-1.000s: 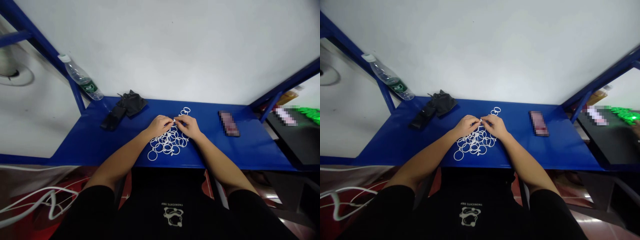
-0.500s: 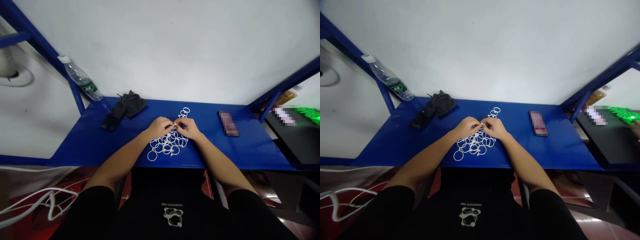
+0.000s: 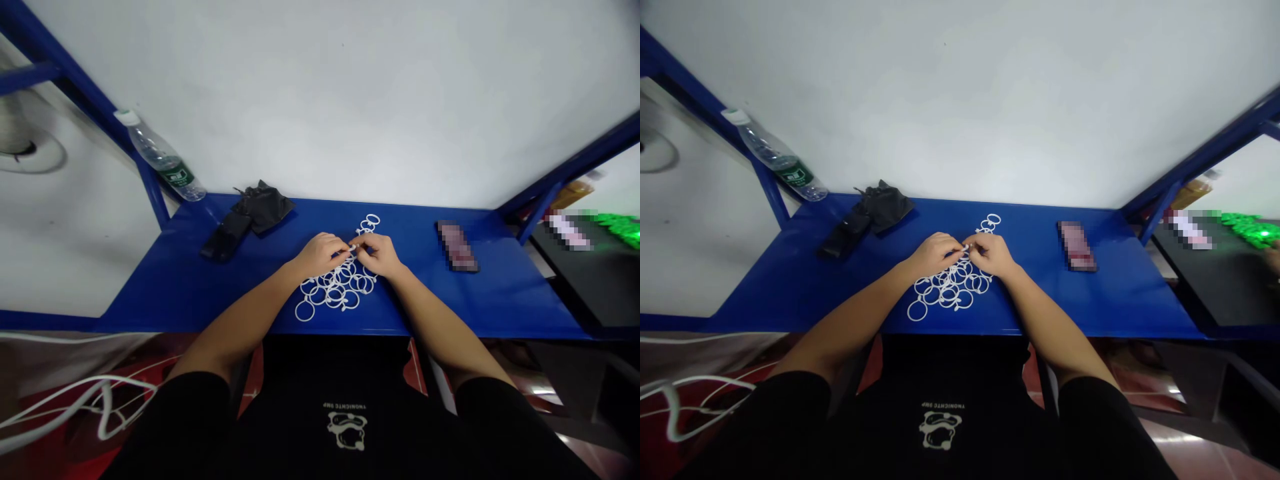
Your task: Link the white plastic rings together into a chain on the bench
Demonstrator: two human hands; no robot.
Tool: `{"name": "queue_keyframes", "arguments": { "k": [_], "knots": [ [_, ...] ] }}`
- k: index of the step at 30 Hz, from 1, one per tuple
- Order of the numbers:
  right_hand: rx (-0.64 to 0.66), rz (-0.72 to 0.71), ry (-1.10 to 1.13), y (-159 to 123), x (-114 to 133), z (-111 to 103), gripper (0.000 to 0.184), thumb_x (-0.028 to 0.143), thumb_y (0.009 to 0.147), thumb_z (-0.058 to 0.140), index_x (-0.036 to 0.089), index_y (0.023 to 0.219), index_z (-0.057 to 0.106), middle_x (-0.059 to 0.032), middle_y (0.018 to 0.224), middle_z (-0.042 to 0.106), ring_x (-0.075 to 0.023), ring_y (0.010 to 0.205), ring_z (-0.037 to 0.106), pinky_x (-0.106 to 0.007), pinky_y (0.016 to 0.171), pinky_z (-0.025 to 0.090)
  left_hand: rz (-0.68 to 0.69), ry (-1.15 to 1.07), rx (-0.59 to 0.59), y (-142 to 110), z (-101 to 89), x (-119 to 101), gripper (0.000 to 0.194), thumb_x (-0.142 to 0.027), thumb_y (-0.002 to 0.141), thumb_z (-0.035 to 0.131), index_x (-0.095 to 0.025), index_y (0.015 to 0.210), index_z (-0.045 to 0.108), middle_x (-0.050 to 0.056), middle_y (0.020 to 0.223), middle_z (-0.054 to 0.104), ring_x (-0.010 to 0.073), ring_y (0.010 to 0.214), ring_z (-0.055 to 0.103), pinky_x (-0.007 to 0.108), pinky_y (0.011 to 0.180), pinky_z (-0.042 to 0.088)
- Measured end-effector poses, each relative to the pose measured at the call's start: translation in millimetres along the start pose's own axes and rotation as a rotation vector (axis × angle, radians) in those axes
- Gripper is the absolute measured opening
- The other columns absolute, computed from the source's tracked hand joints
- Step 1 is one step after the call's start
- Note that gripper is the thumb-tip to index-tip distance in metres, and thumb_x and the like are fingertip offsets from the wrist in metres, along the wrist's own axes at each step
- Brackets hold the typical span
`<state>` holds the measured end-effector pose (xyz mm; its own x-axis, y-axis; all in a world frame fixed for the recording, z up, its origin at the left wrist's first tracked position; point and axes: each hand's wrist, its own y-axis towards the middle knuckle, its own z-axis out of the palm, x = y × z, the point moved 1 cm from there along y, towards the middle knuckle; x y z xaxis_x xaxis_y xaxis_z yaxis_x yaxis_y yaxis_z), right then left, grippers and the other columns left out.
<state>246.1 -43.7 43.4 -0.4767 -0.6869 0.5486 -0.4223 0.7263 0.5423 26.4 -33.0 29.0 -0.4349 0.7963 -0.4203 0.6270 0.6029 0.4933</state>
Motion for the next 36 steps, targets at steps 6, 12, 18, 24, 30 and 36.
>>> {"name": "queue_keyframes", "arguments": {
  "k": [6, 12, 18, 24, 30, 36],
  "knots": [
    [-0.169, 0.176, -0.132, 0.6, -15.0, -7.3, 0.029, 0.032, 0.099, 0.059, 0.022, 0.119, 0.078, -0.0056, 0.093, 0.08, -0.0191, 0.071, 0.069, -0.035, 0.072, 0.058, -0.055, -0.007, 0.094, -3.6, -2.1, 18.9, 0.022, -0.042, 0.097, 0.077, -0.022, 0.102, 0.08, 0.006, 0.11, 0.079, 0.0241, 0.103, 0.07, 0.044, 0.099, 0.052],
    [-0.201, 0.251, -0.205, 4.7, -33.7, -15.0, 0.027, 0.031, 0.097, 0.064, 0.021, 0.118, 0.078, -0.0096, 0.109, 0.077, -0.0181, 0.068, 0.064, -0.036, 0.073, 0.057, -0.044, -0.008, 0.181, -4.3, 0.6, 18.4, 0.016, -0.037, 0.097, 0.076, -0.023, 0.104, 0.082, 0.007, 0.116, 0.078, 0.0251, 0.108, 0.068, 0.046, 0.103, 0.051],
    [-0.039, 0.147, -0.118, 3.4, -21.7, -3.5, 0.024, 0.03, 0.099, 0.063, 0.023, 0.116, 0.077, -0.0079, 0.102, 0.077, -0.0203, 0.075, 0.066, -0.037, 0.076, 0.056, -0.025, -0.002, 0.194, -1.7, -1.6, 17.5, 0.017, -0.029, 0.101, 0.068, -0.024, 0.096, 0.083, 0.005, 0.106, 0.078, 0.0222, 0.1, 0.069, 0.042, 0.099, 0.051],
    [0.084, 0.058, -0.083, 2.7, -9.4, 4.4, 0.021, 0.028, 0.099, 0.062, 0.022, 0.113, 0.077, -0.0083, 0.101, 0.078, -0.0227, 0.087, 0.07, -0.038, 0.082, 0.057, -0.074, 0.036, 0.196, -4.1, -1.2, 15.4, 0.014, -0.032, 0.096, 0.077, -0.026, 0.107, 0.084, 0.007, 0.114, 0.075, 0.0255, 0.105, 0.066, 0.046, 0.1, 0.052],
    [0.095, 0.111, -0.1, 2.4, -14.2, 3.6, 0.022, 0.029, 0.1, 0.062, 0.022, 0.112, 0.078, -0.0067, 0.098, 0.078, -0.0199, 0.078, 0.068, -0.035, 0.077, 0.055, -0.062, 0.015, 0.197, -4.2, 0.9, 16.3, 0.013, -0.03, 0.101, 0.071, -0.025, 0.096, 0.082, 0.007, 0.115, 0.073, 0.0252, 0.107, 0.066, 0.047, 0.102, 0.053],
    [0.16, 0.099, -0.048, 2.5, -12.4, 5.7, 0.025, 0.033, 0.1, 0.063, 0.022, 0.12, 0.074, -0.0071, 0.103, 0.078, -0.0201, 0.082, 0.069, -0.033, 0.076, 0.055, 0.006, -0.01, 0.046, -2.3, 3.4, 15.0, 0.012, -0.025, 0.106, 0.065, -0.02, 0.102, 0.075, 0.01, 0.122, 0.072, 0.0242, 0.113, 0.069, 0.046, 0.103, 0.057]
  ]
}}
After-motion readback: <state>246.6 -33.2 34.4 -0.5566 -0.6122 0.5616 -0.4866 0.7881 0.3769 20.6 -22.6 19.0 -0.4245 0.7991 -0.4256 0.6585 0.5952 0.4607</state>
